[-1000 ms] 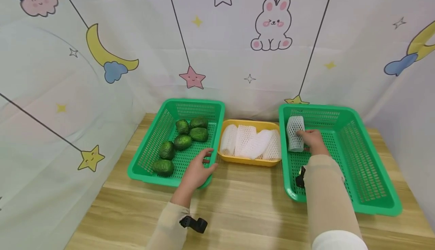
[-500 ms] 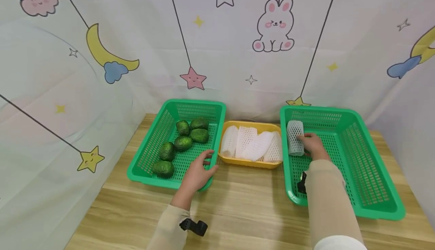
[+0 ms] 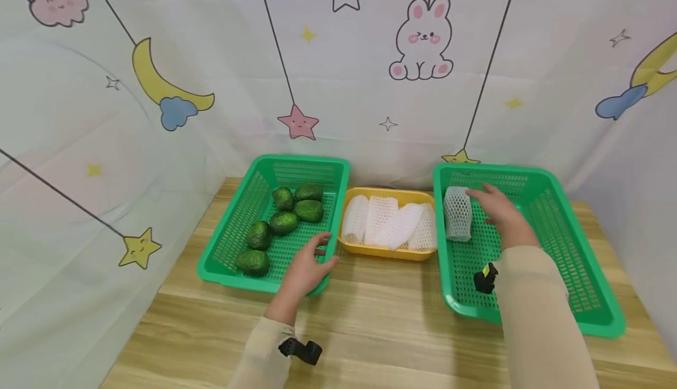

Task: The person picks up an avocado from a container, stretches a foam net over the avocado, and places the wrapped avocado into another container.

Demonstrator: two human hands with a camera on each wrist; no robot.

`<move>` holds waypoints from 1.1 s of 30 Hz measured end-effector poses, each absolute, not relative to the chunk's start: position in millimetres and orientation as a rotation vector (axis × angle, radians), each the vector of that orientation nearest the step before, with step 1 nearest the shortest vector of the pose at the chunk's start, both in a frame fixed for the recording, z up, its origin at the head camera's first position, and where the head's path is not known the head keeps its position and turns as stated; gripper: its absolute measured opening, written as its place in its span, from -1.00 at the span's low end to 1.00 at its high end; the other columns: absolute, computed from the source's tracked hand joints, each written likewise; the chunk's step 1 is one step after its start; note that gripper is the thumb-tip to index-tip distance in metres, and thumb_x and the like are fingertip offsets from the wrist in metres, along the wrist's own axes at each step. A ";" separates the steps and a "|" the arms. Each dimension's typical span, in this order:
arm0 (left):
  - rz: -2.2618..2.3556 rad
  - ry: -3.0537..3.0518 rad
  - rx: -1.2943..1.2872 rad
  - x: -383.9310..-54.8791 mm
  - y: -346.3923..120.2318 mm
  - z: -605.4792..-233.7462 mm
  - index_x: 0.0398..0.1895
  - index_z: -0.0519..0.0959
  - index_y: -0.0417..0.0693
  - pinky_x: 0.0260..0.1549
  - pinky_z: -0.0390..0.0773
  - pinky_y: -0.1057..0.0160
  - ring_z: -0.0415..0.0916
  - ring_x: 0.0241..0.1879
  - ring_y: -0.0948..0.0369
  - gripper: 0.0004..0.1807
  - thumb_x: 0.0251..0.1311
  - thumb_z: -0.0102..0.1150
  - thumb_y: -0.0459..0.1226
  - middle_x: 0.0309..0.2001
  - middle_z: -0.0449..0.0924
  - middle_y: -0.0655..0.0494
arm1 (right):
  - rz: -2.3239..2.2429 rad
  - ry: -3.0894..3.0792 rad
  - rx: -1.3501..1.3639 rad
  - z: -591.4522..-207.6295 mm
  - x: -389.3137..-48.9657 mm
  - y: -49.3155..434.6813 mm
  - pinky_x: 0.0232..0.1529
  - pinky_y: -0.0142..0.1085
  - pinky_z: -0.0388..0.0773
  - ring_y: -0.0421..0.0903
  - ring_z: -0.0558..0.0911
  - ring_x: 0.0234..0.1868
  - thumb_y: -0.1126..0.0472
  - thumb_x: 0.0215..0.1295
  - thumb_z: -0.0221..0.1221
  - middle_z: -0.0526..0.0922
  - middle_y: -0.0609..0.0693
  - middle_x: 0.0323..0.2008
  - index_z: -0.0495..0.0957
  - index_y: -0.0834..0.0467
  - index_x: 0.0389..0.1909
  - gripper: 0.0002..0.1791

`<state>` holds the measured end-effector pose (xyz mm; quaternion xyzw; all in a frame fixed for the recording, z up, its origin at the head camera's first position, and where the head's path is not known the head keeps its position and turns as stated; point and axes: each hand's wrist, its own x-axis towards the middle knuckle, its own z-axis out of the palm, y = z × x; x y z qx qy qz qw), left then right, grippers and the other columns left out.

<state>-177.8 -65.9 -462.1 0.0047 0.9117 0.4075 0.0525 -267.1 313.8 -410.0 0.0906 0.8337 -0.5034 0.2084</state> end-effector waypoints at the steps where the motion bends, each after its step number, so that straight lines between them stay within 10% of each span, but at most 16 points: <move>1: 1.233 2.777 0.010 -177.8 -66.6 -462.1 0.27 0.32 0.07 -0.18 0.48 0.00 0.43 0.04 0.05 -0.40 0.15 0.22 -0.09 0.13 0.44 0.03 | -1.449 2.339 0.222 -400.9 -263.5 312.2 0.19 0.27 -0.03 0.40 -0.22 0.33 -0.27 0.35 -0.22 -0.48 0.36 0.37 -0.53 0.15 0.40 -0.06; 11: 1.321 2.710 -0.017 -182.9 -75.5 -463.5 0.29 0.31 0.09 -0.15 0.47 0.00 0.40 0.06 0.04 -0.41 0.18 0.19 -0.09 0.16 0.40 0.02 | -1.679 2.482 0.233 -378.6 -196.5 287.1 0.20 0.09 0.15 0.24 0.04 0.33 -0.29 0.31 -0.18 -0.07 0.20 0.41 -0.11 -0.03 0.46 -0.21; 33: 1.405 2.647 0.019 -190.5 -69.4 -456.4 0.27 0.33 0.09 -0.12 0.45 -0.01 0.38 0.08 0.02 -0.50 0.27 0.08 -0.09 0.15 0.40 0.04 | -1.624 2.503 0.340 -456.9 -183.2 223.2 0.17 0.17 0.17 0.34 0.01 0.32 0.21 0.39 -0.01 -0.08 0.33 0.38 -0.17 0.07 0.46 -0.26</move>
